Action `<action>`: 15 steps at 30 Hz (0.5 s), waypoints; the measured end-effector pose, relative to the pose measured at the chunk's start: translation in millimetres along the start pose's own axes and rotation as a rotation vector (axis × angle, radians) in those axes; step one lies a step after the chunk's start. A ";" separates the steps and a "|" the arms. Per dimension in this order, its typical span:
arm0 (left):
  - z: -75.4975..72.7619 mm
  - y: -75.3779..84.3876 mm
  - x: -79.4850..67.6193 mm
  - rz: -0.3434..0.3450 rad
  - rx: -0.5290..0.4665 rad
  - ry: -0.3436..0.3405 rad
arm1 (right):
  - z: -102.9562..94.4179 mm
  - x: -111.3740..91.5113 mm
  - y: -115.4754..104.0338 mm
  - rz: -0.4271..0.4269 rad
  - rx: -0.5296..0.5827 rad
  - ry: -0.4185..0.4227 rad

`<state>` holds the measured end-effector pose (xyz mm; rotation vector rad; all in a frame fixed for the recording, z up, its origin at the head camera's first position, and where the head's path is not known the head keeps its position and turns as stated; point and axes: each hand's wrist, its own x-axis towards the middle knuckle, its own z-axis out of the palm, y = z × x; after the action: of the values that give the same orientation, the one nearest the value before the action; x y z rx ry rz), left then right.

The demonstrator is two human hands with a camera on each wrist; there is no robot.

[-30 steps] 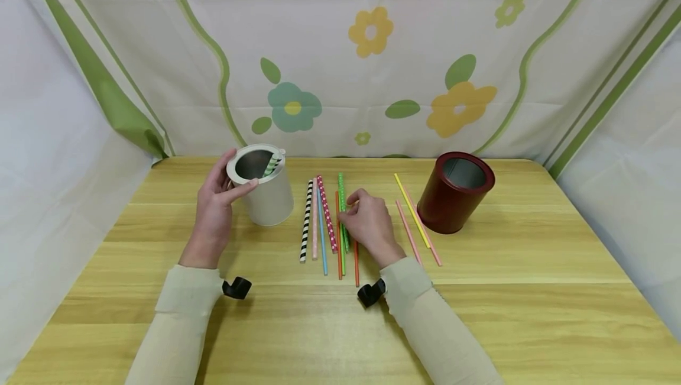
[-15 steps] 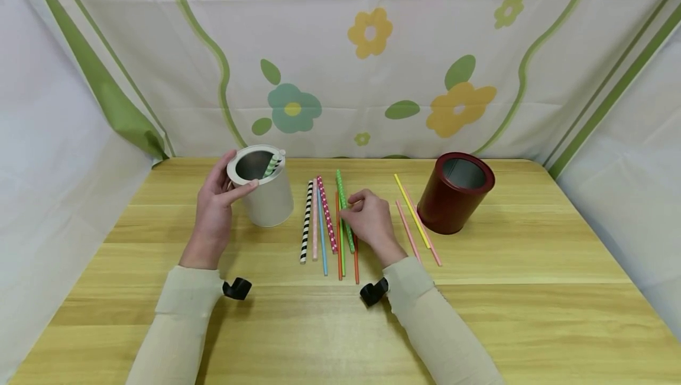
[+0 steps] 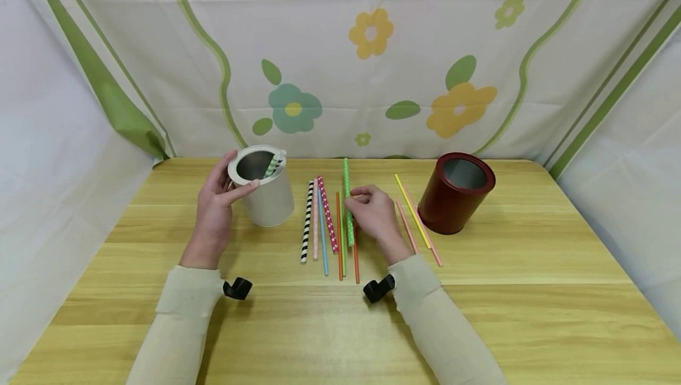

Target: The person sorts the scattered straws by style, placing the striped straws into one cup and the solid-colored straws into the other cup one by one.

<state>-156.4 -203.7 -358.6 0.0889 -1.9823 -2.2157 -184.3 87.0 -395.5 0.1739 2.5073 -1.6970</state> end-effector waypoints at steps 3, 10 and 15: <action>0.1 0.3 0.4 0.000 0.001 -0.001 | -2.1 0.1 -1.3 0.011 0.043 -0.005; 0.0 0.6 0.5 -0.004 0.011 -0.005 | -5.0 0.5 -1.8 0.005 0.118 -0.007; -0.2 0.6 0.1 -0.005 0.013 -0.005 | -6.4 1.7 -1.9 -0.025 0.172 0.007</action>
<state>-156.4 -204.0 -358.0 0.0899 -2.0007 -2.2087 -186.4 92.3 -391.6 0.1638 2.3762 -1.9246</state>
